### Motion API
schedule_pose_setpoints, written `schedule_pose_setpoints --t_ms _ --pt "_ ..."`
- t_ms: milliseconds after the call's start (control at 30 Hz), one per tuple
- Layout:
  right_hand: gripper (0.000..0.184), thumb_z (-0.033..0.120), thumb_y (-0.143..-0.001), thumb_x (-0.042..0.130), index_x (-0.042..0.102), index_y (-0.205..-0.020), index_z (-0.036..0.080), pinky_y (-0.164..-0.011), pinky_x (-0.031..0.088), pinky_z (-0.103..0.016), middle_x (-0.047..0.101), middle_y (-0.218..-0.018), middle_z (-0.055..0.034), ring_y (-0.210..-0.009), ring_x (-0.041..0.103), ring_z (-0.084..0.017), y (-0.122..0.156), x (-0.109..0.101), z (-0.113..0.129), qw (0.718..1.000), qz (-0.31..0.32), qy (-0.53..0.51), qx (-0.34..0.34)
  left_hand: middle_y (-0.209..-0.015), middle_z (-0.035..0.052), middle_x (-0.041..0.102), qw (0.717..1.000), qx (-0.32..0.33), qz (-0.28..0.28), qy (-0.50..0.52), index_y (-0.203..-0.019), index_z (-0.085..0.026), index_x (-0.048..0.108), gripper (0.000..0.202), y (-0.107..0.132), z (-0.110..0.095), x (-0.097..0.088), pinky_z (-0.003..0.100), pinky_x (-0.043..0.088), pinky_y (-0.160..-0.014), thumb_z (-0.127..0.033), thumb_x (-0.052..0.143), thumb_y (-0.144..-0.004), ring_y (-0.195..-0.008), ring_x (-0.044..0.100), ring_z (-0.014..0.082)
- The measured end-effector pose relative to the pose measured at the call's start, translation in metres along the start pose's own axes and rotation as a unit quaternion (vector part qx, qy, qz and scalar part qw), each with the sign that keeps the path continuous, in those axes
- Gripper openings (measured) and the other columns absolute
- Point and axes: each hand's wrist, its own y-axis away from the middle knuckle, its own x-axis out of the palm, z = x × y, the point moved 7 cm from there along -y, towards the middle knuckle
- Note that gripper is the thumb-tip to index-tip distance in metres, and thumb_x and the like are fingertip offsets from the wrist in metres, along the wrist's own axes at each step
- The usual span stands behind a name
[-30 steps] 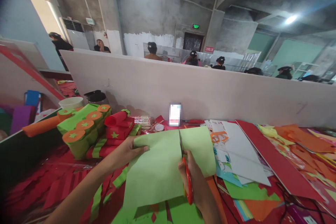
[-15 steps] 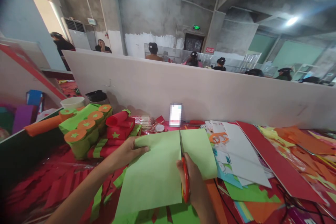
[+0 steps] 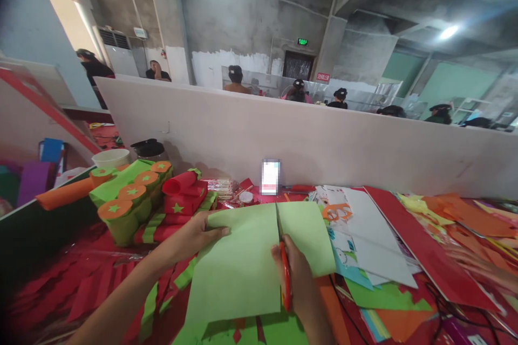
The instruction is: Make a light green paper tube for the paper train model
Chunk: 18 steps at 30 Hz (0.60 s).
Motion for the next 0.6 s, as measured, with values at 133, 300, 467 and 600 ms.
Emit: schedule_pose_setpoints --t_ms 133,300,467,600 --pt "0.046 0.061 -0.092 0.041 0.06 -0.092 0.019 -0.074 0.048 -0.032 0.065 -0.082 -0.0059 -0.076 0.06 -0.023 -0.0012 0.0017 -0.0033 1.0 0.005 0.002 0.016 -0.075 0.0025 0.069 1.0 -0.006 -0.001 0.002 -0.076 -0.015 0.066 0.034 0.0005 0.0008 0.0004 0.023 0.047 -0.053 -0.049 0.068 -0.072 -0.062 0.06 0.0159" --pt "0.052 0.065 -0.091 0.039 0.061 -0.1 0.019 -0.075 0.047 -0.032 0.065 -0.079 -0.0052 -0.074 0.059 -0.024 0.0002 0.0001 -0.0027 1.0 0.017 -0.022 -0.003 -0.07 0.001 0.068 1.0 0.004 0.017 -0.025 -0.075 -0.016 0.067 0.032 0.0015 0.0002 0.0028 0.022 0.047 -0.053 -0.048 0.067 -0.074 -0.061 0.059 0.0154" --pt "0.047 0.063 -0.092 0.039 0.059 -0.094 0.02 -0.073 0.046 -0.03 0.065 -0.081 -0.0046 -0.075 0.059 -0.022 -0.0004 -0.0011 -0.0008 1.0 0.013 -0.012 0.001 -0.076 0.0017 0.068 0.999 0.022 0.031 -0.024 -0.08 -0.017 0.069 0.025 0.0004 0.0008 0.0045 0.021 0.047 -0.057 -0.041 0.064 -0.079 -0.066 0.06 0.0152" --pt "0.045 0.061 -0.092 0.039 0.057 -0.09 0.02 -0.069 0.045 -0.028 0.063 -0.081 -0.0041 -0.073 0.057 -0.021 -0.002 -0.0012 0.0003 1.0 0.002 -0.011 0.003 -0.075 0.0009 0.066 0.999 0.033 0.037 -0.015 -0.077 -0.016 0.068 0.023 0.0002 -0.0004 0.0068 0.021 0.047 -0.058 -0.038 0.063 -0.08 -0.065 0.059 0.0142"
